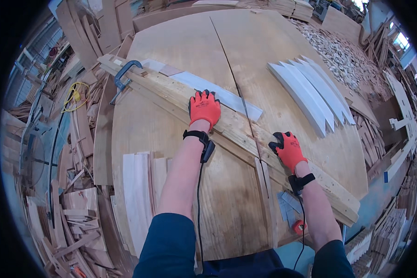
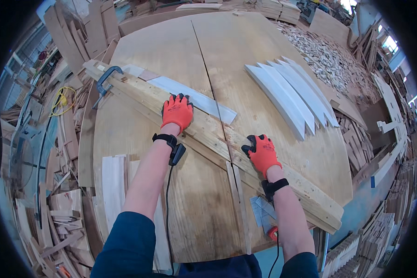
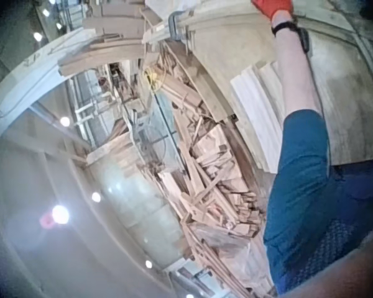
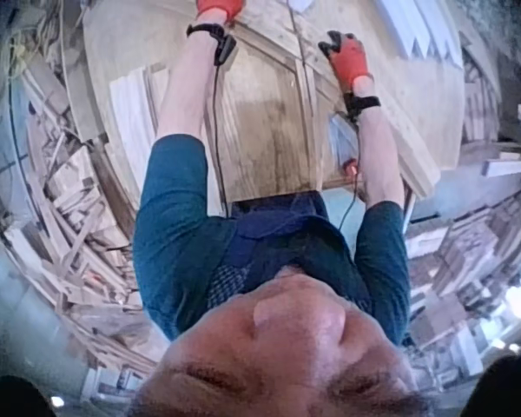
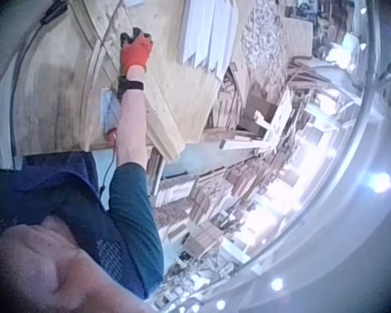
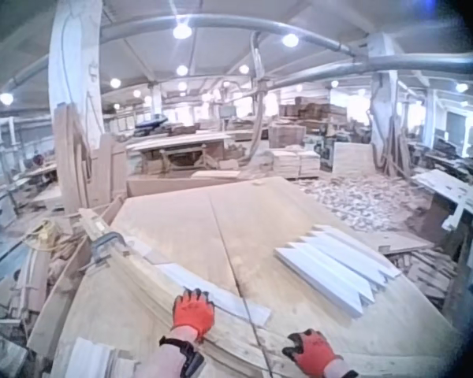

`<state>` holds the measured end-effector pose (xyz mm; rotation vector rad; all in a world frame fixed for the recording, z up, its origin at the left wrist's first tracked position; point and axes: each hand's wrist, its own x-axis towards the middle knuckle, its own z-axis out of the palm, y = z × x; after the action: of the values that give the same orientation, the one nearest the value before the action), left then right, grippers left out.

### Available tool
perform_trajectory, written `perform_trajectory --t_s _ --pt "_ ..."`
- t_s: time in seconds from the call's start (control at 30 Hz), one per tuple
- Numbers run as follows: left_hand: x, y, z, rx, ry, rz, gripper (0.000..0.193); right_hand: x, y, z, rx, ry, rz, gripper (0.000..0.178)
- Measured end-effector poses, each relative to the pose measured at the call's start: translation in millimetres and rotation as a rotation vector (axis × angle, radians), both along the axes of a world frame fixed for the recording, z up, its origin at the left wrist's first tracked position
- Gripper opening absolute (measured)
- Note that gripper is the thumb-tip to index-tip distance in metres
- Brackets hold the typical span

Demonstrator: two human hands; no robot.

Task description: The person sands multiple thin wooden planks on a workbench using a handheld power sander. They pick up each plank, sand it, and place it into a growing stack on the right side of the table. The person wears red gloves and uses a clamp to secure a guide piece on the workbench.

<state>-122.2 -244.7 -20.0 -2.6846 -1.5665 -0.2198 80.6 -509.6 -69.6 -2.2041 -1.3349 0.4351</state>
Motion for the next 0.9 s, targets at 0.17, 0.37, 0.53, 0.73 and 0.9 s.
perform_trajectory --t_s 0.17,0.37,0.53,0.73,0.9 --pt "-3.0 0.6 0.0 0.069 0.017 -0.003 0.054 -2.2 1.9 4.8 0.019 0.009 0.007 0.045" --pt "1.6 -1.4 2.4 0.091 -0.001 -0.005 0.057 1.8 0.2 9.2 0.033 -0.015 0.007 0.045" --pt "0.0 -3.0 6.9 0.102 0.016 0.017 0.058 6.6 1.2 25.5 0.002 0.008 0.045 0.044" --pt "5.6 -10.7 21.7 0.066 0.034 0.029 0.057 23.1 -2.5 48.5 -0.024 0.141 0.084 0.044" --pt "6.1 -15.3 39.9 0.040 0.040 0.058 0.055 65.0 7.7 63.0 -0.073 0.480 0.244 0.037"
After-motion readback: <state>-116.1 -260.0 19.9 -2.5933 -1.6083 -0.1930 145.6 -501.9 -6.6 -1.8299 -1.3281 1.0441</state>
